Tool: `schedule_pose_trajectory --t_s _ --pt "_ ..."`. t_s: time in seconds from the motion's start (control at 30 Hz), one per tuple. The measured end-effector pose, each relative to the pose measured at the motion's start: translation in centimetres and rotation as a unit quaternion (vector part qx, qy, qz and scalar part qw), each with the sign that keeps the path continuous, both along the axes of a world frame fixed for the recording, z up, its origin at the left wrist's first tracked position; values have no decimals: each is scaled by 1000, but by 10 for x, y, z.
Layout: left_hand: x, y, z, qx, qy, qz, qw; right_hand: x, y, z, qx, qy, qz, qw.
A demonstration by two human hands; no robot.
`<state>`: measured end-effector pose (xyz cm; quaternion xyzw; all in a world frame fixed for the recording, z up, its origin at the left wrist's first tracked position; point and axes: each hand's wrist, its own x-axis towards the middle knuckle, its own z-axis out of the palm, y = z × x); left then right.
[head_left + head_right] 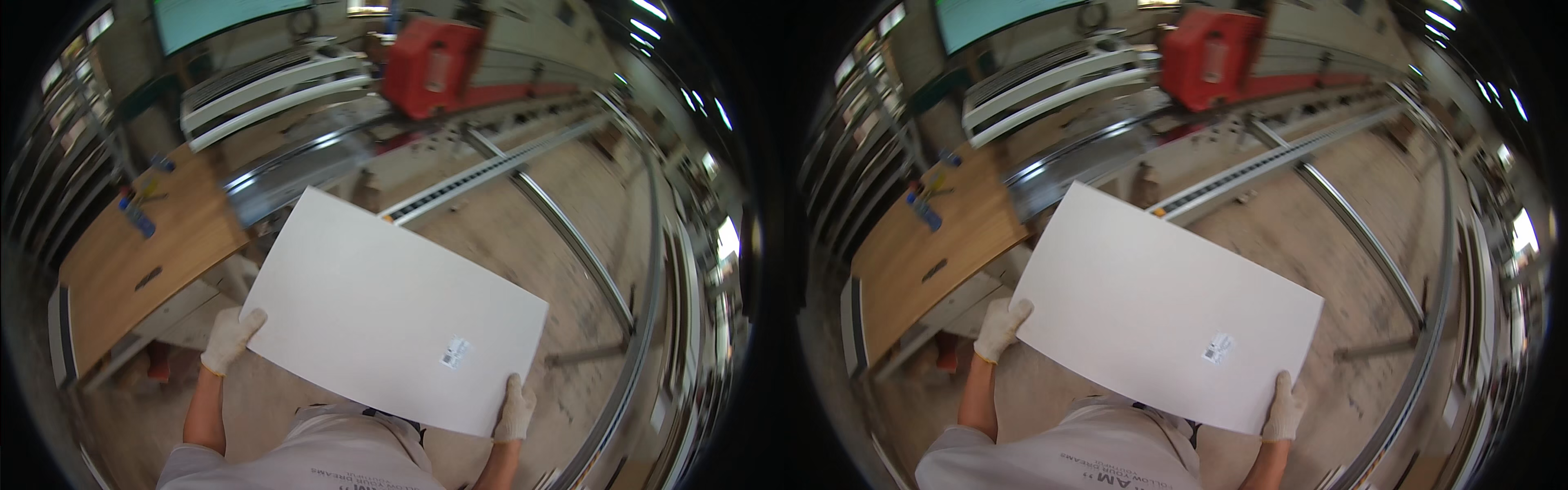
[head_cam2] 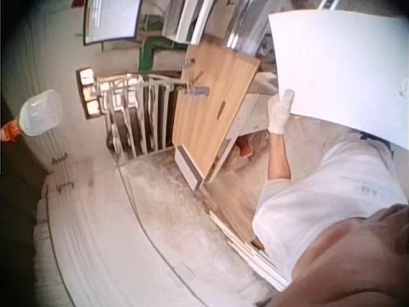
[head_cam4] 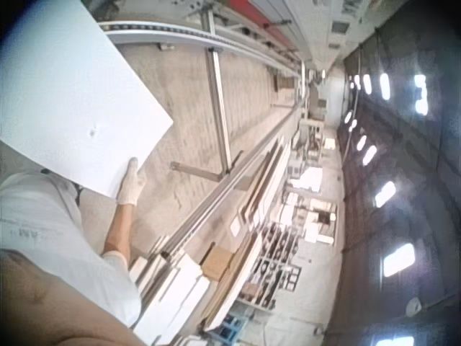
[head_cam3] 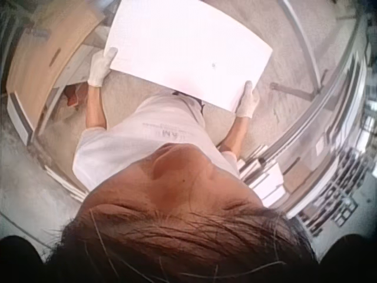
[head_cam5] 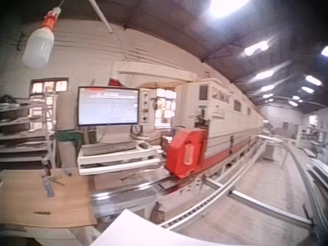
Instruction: The person picks up white rectangular panels from a stack, places them onto a conveyor belt, and uses a computer mouse to operate a machine. The person repeats this process with multiple panels, including larger ones, and stacks the processed panels.
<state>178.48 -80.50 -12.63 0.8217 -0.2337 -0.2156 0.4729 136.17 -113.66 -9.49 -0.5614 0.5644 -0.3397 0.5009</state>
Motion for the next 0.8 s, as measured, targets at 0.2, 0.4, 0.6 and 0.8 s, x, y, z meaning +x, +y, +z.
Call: schedule_pose_trajectory --t_s 0.2,0.4,0.6,0.8 --pt "48 4 -80 -20 -18 261 965 258 -170 -37 -83 94 245 961" --pt "169 -79 -108 127 -2 296 947 527 -327 -50 -156 170 391 891" --pt "254 -137 -134 99 108 318 937 670 -408 -84 -223 220 449 837" --pt "283 -190 -149 -169 240 393 871 667 -362 -110 -416 234 244 845"
